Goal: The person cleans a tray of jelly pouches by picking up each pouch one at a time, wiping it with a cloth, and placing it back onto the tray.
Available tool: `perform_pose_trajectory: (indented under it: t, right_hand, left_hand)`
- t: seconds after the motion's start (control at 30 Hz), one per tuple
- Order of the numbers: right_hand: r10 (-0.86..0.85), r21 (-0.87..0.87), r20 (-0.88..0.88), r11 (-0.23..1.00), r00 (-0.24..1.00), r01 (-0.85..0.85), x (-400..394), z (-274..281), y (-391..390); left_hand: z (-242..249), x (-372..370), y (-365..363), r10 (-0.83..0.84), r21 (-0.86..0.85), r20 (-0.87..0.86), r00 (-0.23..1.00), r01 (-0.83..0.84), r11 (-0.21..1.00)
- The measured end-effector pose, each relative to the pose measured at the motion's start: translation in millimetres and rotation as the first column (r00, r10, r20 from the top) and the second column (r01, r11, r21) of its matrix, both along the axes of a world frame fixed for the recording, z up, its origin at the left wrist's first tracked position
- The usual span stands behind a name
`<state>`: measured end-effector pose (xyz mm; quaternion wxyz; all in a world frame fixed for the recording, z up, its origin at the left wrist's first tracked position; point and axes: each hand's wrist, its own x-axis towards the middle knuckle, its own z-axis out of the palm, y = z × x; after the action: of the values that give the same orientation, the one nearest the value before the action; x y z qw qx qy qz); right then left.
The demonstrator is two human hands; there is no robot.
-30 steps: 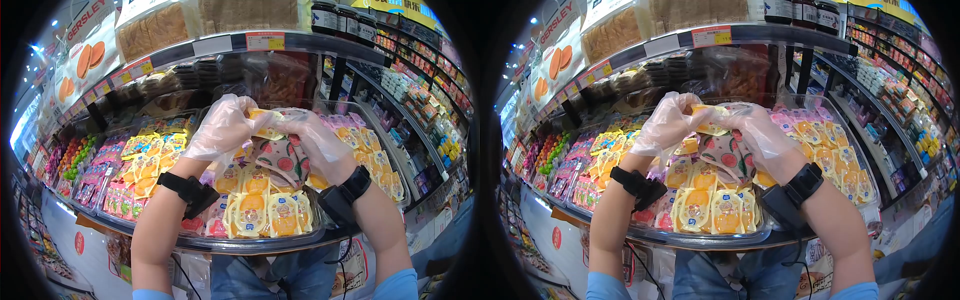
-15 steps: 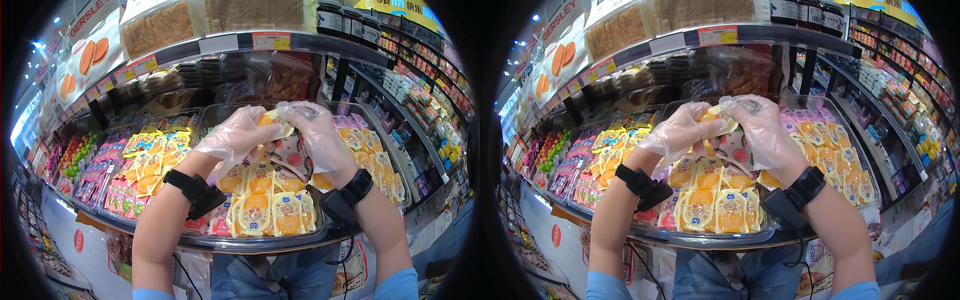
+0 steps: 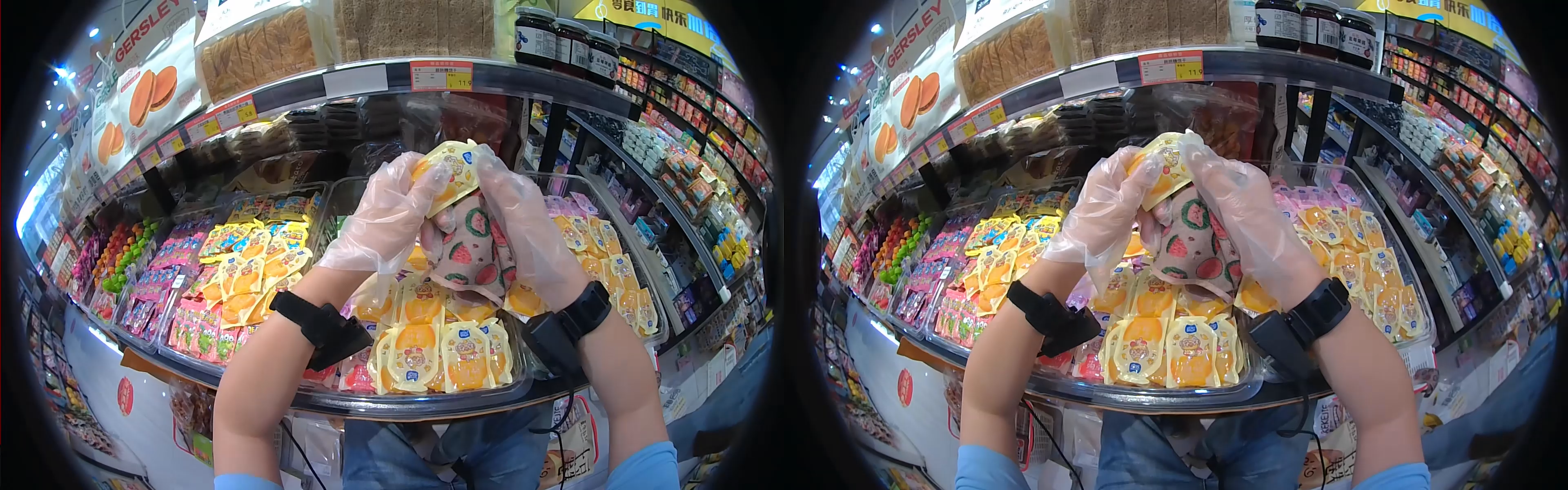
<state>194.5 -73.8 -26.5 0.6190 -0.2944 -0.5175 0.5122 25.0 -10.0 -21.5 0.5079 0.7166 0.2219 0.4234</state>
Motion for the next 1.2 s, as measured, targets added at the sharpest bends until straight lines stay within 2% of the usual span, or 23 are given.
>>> perform_pose_trajectory:
  t: [0.03, 0.1, 0.17, 0.23, 0.3, 0.33, 0.4, 0.43, 0.5, 0.53, 0.6, 0.63, 0.7, 0.83, 0.9, 1.03, 1.1, 1.2]
  right_hand:
    - [-0.003, 0.000, -0.002, 1.000, 1.000, 0.003, -1.3, 2.4, -3.9]
    - [-0.195, 0.062, 0.095, 0.980, 0.976, 0.189, -6.3, 6.5, -9.9]
    - [-0.269, 0.045, 0.088, 0.963, 0.959, 0.266, -12.6, 14.7, -21.2]
    - [-0.340, 0.022, 0.093, 0.941, 0.936, 0.339, -11.1, 18.7, -28.0]
    - [-0.355, 0.062, 0.279, 0.934, 0.892, 0.352, -2.9, 18.1, -31.7]
    - [-0.357, 0.058, 0.282, 0.933, 0.891, 0.356, -3.8, 14.7, -31.7]
    - [-0.507, 0.147, 0.081, 0.858, 0.858, 0.493, -7.7, 6.7, -32.0]
    - [-0.508, 0.143, 0.082, 0.857, 0.857, 0.495, -6.6, 8.2, -32.8]
    - [-0.365, 0.098, 0.128, 0.930, 0.922, 0.355, -2.7, 15.0, -34.8]
    - [-0.365, 0.096, 0.129, 0.930, 0.922, 0.355, -1.2, 13.9, -33.4]
    - [-0.388, 0.203, 0.130, 0.911, 0.913, 0.358, 2.0, 9.3, -29.1]
    - [-0.387, 0.202, 0.131, 0.912, 0.913, 0.357, 4.7, 6.7, -26.9]
    - [-0.427, 0.347, 0.222, 0.875, 0.877, 0.338, 10.0, 2.8, -23.5]
    - [-0.371, 0.259, 0.220, 0.914, 0.902, 0.313, 11.4, 7.0, -24.6]
    - [-0.283, 0.153, 0.134, 0.953, 0.950, 0.262, 7.2, 10.0, -26.8]
    - [-0.280, 0.118, 0.117, 0.956, 0.953, 0.267, 3.8, 14.9, -30.8]
    - [-0.091, 0.163, 0.136, 0.984, 0.987, 0.068, 12.9, 13.6, -27.0]
    - [-0.040, 0.165, 0.114, 0.986, 0.993, 0.020, 16.3, 13.0, -24.8]
  left_hand:
    - [-0.1, 1.6, -2.6, 0.002, 0.026, 0.016, 1.000, -0.002, 1.000]
    - [0.9, 1.6, -7.2, 0.000, 0.054, 0.026, 1.000, -0.001, 0.999]
    - [3.2, 1.0, -12.3, -0.024, 0.135, 0.043, 0.999, 0.017, 0.991]
    - [12.0, -3.7, -20.8, -0.044, 0.113, 0.006, 0.999, 0.043, 0.993]
    - [19.4, -9.3, -29.6, -0.078, 0.087, -0.039, 0.996, 0.081, 0.993]
    - [18.8, -8.0, -31.6, -0.082, 0.082, -0.037, 0.996, 0.084, 0.993]
    - [17.7, -4.5, -34.3, -0.035, 0.212, -0.028, 0.999, 0.040, 0.976]
    - [19.8, -6.3, -35.4, -0.037, 0.208, -0.029, 0.999, 0.042, 0.977]
    - [25.0, -12.8, -36.8, -0.173, 0.047, -0.138, 0.975, 0.181, 0.982]
    - [24.8, -13.9, -37.4, -0.173, 0.045, -0.138, 0.975, 0.181, 0.982]
    - [23.5, -15.9, -39.5, -0.255, -0.121, -0.148, 0.955, 0.239, 0.964]
    - [23.6, -16.2, -40.2, -0.255, -0.122, -0.146, 0.956, 0.238, 0.964]
    - [24.6, -16.8, -41.7, -0.326, -0.185, -0.128, 0.937, 0.301, 0.936]
    - [26.4, -18.0, -43.7, -0.334, -0.230, -0.188, 0.924, 0.290, 0.929]
    - [26.1, -17.5, -43.6, -0.356, -0.278, -0.175, 0.918, 0.301, 0.912]
    - [24.6, -18.3, -41.5, -0.371, -0.294, -0.215, 0.904, 0.302, 0.907]
    - [22.7, -16.5, -43.7, -0.385, -0.232, -0.244, 0.890, 0.332, 0.914]
    - [25.7, -16.7, -42.3, -0.447, -0.240, -0.234, 0.863, 0.395, 0.887]
